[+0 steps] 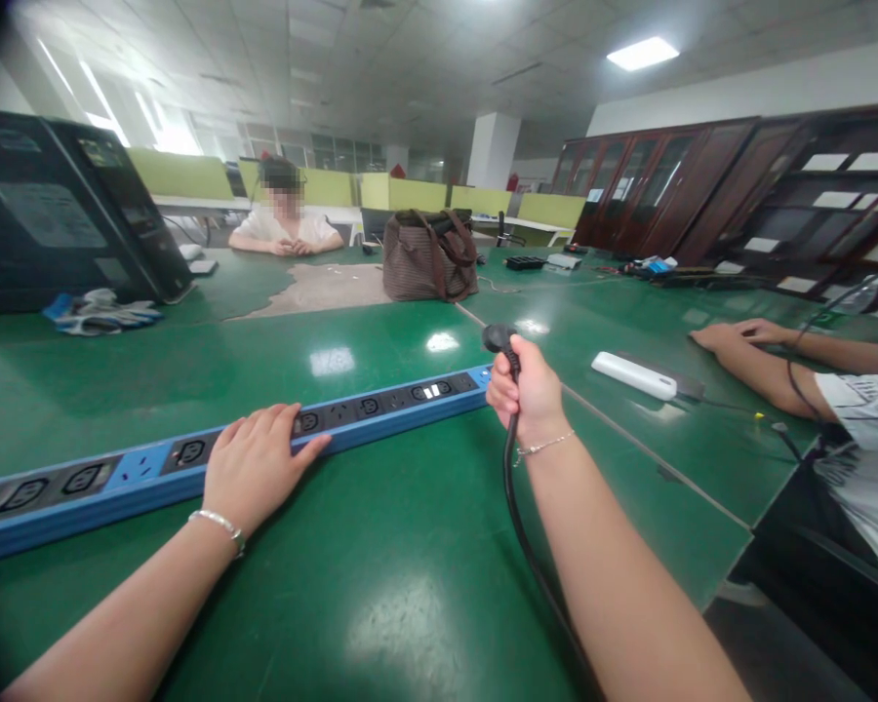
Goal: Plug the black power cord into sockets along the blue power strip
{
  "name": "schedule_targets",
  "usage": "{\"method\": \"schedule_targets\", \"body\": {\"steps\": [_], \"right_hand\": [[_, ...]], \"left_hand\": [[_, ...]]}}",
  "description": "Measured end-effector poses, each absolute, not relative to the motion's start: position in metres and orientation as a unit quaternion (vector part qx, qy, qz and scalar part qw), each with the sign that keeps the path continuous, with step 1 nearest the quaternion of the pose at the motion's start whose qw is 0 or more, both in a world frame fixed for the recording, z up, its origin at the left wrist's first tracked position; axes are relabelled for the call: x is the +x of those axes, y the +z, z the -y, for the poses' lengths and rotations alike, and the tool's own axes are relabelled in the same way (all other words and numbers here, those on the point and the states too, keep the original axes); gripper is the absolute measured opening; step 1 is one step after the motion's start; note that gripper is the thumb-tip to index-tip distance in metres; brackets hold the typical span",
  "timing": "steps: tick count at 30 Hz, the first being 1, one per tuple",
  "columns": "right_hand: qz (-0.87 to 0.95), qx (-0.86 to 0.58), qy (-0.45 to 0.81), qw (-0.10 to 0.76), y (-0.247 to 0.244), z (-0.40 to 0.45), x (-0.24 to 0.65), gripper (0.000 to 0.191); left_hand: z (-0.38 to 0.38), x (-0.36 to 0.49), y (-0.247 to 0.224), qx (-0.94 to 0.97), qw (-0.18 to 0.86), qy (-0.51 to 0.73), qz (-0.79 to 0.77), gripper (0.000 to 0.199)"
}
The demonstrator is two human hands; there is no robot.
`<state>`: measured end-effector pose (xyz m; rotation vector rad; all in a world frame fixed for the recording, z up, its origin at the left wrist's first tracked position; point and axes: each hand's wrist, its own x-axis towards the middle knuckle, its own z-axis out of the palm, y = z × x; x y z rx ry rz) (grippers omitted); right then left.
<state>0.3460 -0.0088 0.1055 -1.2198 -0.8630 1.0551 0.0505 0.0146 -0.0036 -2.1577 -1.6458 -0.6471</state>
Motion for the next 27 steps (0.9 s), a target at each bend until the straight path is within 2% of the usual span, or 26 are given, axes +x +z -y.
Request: {"method": "schedule_targets", "body": {"steps": [8, 27], "right_hand": [[0.343, -0.5, 0.583, 0.541, 0.066, -0.009, 0.284, 0.039], [0.313, -0.617, 0.57, 0.444, 0.046, -0.025, 0.26, 0.04]], "left_hand": [[-0.015, 0.051, -0.002, -0.762, 0.156, -0.235, 0.583, 0.065], [-0.015, 0.052, -0.003, -0.76, 0.159, -0.234, 0.584, 0.065]]}}
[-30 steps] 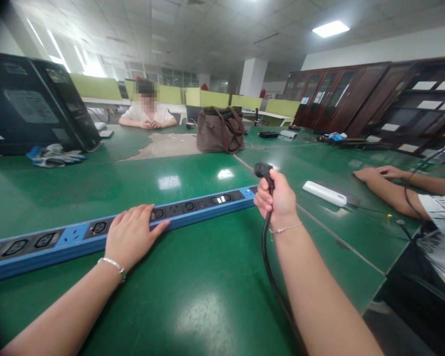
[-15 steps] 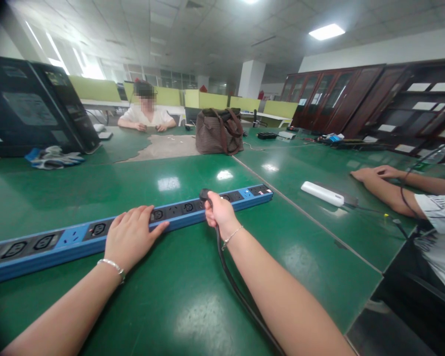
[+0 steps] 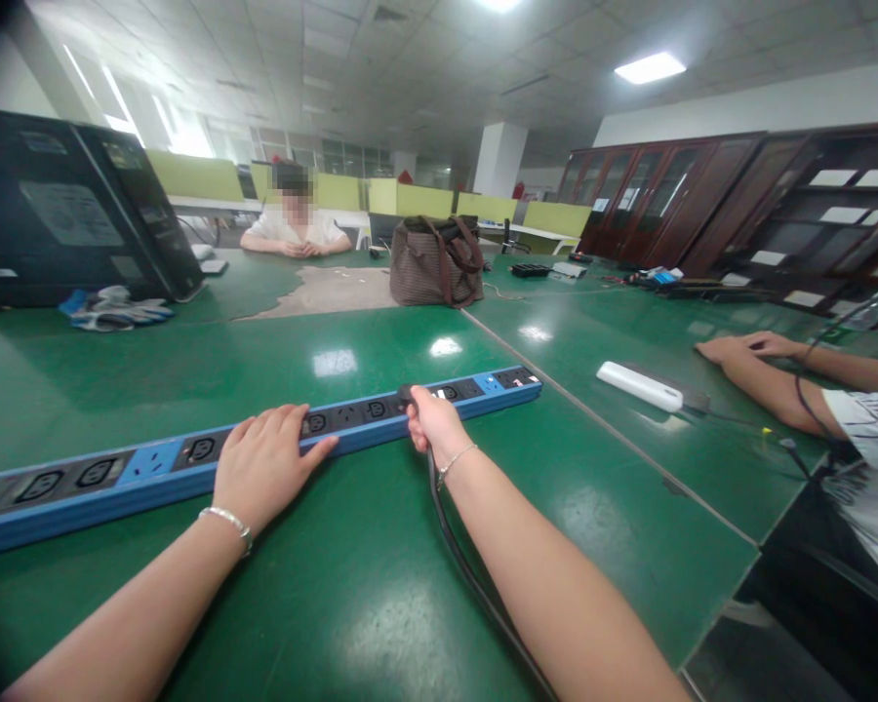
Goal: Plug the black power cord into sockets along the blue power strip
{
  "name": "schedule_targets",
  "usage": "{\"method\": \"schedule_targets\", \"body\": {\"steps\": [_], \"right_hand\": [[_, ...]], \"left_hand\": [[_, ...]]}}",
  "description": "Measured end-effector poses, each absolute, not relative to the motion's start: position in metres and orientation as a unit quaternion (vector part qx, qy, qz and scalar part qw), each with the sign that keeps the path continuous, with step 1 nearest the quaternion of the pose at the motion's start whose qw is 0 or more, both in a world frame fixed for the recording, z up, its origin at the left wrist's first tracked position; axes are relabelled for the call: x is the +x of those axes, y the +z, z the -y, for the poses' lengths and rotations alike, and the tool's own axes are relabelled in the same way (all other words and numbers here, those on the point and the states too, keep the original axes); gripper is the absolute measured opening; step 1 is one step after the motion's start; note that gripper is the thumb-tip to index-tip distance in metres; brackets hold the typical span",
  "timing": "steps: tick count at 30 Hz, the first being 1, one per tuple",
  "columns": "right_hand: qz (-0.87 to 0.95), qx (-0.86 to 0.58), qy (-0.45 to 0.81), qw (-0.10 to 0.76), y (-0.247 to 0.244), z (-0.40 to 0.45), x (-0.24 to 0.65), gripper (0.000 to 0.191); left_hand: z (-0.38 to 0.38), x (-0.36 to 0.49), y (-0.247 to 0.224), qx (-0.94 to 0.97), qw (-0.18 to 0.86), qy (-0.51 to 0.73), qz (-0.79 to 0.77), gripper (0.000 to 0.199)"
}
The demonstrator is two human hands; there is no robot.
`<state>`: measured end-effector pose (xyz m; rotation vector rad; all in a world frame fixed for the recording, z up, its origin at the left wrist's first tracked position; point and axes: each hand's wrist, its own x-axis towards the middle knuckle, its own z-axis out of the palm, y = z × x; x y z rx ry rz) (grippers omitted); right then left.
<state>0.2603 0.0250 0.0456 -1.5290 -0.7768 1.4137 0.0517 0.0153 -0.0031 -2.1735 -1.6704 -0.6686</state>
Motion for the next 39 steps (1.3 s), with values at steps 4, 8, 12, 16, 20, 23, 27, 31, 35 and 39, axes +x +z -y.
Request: {"method": "schedule_targets", "body": {"steps": [4, 8, 12, 16, 20, 23, 27, 31, 35, 39], "right_hand": [[0.321, -0.635, 0.554, 0.432, 0.0435, -0.0261, 0.2539, 0.038], [0.321, -0.643, 0.551, 0.423, 0.0419, -0.0272, 0.2515, 0.037], [0.319, -0.64, 0.563, 0.415, 0.0443, -0.0271, 0.2552, 0.038], [0.326, -0.629, 0.571, 0.414, 0.0441, -0.0263, 0.2582, 0.039], [0.33, -0.626, 0.565, 0.424, 0.041, -0.0254, 0.257, 0.039], [0.332, -0.627, 0.56, 0.428, 0.0397, -0.0255, 0.2562, 0.039], [0.339, -0.621, 0.56, 0.431, 0.0393, -0.0262, 0.2581, 0.039], [0.341, -0.617, 0.567, 0.426, 0.0385, -0.0271, 0.2602, 0.039], [0.339, -0.615, 0.569, 0.427, 0.0377, -0.0276, 0.2603, 0.04], [0.337, -0.616, 0.568, 0.43, 0.0379, -0.0275, 0.2603, 0.039]], "left_hand": [[-0.0147, 0.052, -0.0023, -0.761, 0.159, -0.235, 0.583, 0.065], [-0.0149, 0.0519, -0.0021, -0.762, 0.161, -0.233, 0.583, 0.066], [-0.0152, 0.0516, -0.0022, -0.762, 0.158, -0.225, 0.586, 0.066], [-0.0146, 0.0517, -0.0011, -0.764, 0.156, -0.219, 0.587, 0.067], [-0.0138, 0.0519, 0.0003, -0.764, 0.157, -0.212, 0.589, 0.066], [-0.0135, 0.052, 0.0008, -0.763, 0.157, -0.209, 0.591, 0.066], [-0.0132, 0.052, 0.001, -0.764, 0.154, -0.207, 0.591, 0.067], [-0.0127, 0.0521, 0.0016, -0.762, 0.15, -0.203, 0.596, 0.067], [-0.0122, 0.0523, 0.0025, -0.763, 0.146, -0.201, 0.596, 0.068], [-0.0122, 0.0522, 0.0022, -0.762, 0.143, -0.201, 0.598, 0.068]]}}
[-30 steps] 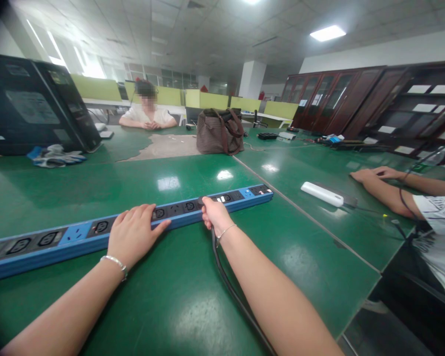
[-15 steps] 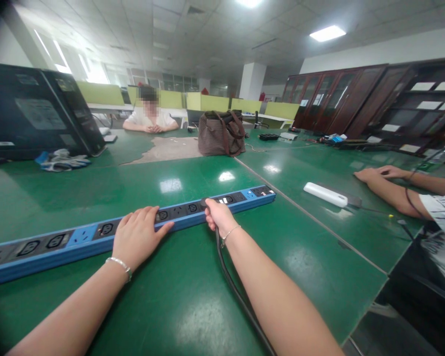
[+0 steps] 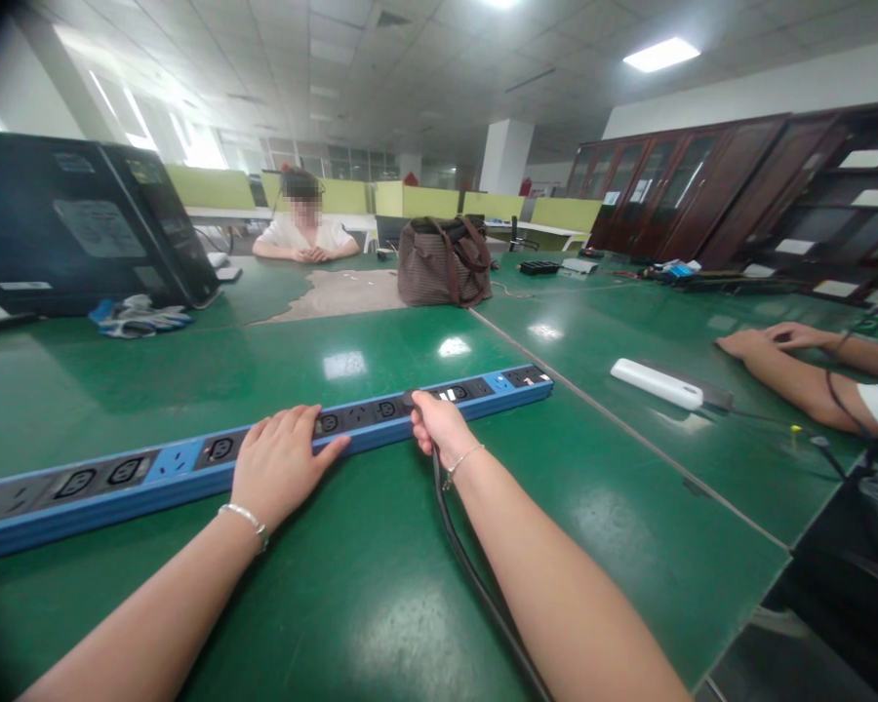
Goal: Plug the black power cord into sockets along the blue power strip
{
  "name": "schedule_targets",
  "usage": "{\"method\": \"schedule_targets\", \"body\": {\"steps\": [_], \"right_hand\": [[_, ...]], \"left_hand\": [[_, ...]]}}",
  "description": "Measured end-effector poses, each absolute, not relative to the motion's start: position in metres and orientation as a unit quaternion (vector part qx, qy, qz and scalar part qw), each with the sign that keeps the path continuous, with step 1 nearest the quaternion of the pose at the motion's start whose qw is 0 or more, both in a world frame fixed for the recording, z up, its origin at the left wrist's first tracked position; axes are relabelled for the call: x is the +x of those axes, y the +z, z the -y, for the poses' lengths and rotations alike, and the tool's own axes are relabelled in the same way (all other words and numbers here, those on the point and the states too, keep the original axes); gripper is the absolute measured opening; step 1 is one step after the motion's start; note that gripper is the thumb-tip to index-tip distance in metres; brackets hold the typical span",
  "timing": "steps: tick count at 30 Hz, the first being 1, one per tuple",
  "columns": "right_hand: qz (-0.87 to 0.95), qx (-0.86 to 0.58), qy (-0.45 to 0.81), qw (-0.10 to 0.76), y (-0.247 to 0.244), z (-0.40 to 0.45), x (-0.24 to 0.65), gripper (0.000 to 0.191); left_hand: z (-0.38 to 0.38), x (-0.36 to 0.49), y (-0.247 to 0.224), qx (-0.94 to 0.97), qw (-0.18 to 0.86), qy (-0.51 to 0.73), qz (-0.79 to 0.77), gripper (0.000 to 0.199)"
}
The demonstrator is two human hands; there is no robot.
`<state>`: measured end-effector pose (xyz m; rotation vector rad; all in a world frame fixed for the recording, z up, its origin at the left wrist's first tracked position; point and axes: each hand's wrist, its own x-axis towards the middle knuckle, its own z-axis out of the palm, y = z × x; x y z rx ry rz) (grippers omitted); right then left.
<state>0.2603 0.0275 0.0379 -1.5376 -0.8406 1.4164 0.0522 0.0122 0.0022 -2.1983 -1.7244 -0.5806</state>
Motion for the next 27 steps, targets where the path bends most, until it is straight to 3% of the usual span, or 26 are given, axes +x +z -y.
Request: {"method": "schedule_targets", "body": {"steps": [11, 18, 27], "right_hand": [[0.347, -0.604, 0.559, 0.45, 0.04, -0.024, 0.258, 0.039], [0.386, -0.478, 0.547, 0.569, 0.071, -0.008, 0.27, 0.039], [0.326, -0.487, 0.568, 0.578, 0.065, -0.011, 0.285, 0.038]], "left_hand": [[-0.014, 0.052, 0.001, -0.763, 0.15, -0.206, 0.594, 0.067], [-0.013, 0.053, 0.001, -0.764, 0.159, -0.208, 0.59, 0.066], [-0.012, 0.052, 0.002, -0.764, 0.142, -0.2, 0.596, 0.067]]}}
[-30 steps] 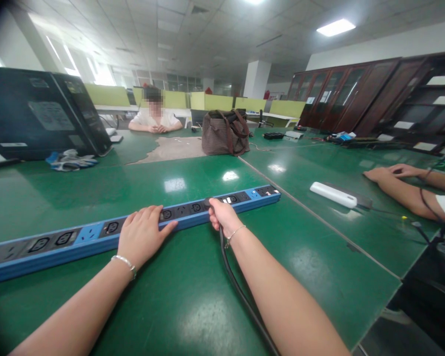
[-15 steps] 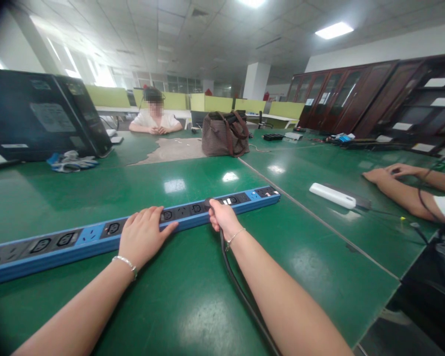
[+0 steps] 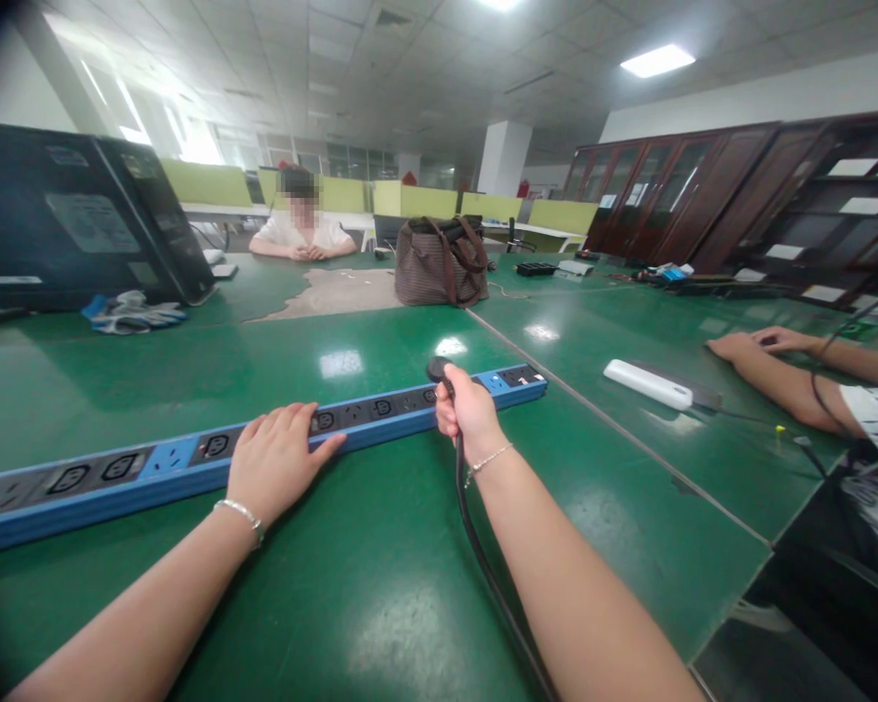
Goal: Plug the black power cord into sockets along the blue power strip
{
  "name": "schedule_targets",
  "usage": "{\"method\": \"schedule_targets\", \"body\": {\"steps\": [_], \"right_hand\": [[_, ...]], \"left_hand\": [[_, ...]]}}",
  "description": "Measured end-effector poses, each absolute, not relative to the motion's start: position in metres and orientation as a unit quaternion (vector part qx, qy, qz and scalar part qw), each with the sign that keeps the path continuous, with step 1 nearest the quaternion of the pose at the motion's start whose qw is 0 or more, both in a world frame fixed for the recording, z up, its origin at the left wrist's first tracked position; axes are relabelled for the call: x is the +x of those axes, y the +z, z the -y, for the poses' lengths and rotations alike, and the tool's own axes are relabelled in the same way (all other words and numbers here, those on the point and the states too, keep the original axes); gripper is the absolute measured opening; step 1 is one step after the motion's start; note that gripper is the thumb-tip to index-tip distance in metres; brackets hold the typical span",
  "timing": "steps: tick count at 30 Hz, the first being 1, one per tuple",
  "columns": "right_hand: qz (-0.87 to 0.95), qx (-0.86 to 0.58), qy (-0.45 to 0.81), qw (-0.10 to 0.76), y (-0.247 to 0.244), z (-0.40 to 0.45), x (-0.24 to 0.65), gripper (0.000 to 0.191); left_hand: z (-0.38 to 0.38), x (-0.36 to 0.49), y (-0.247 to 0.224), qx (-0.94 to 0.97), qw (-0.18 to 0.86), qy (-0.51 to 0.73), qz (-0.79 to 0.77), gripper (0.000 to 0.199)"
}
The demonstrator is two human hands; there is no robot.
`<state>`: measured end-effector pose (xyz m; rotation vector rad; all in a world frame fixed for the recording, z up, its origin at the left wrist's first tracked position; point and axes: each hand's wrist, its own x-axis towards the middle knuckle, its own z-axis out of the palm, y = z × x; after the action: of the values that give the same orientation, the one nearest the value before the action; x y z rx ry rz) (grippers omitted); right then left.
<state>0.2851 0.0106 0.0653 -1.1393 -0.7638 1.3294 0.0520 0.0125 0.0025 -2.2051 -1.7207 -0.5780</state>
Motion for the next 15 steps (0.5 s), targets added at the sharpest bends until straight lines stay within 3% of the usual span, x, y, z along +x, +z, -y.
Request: {"method": "schedule_targets", "body": {"steps": [10, 15], "right_hand": [[0.323, -0.495, 0.582, 0.558, 0.065, -0.005, 0.269, 0.039], [0.339, -0.483, 0.591, 0.55, 0.064, -0.003, 0.264, 0.042]], "left_hand": [[-0.018, 0.029, 0.021, -0.815, 0.067, -0.111, 0.565, 0.061], [-0.027, -0.021, 0.034, -0.77, -0.017, -0.002, 0.638, 0.083]]}}
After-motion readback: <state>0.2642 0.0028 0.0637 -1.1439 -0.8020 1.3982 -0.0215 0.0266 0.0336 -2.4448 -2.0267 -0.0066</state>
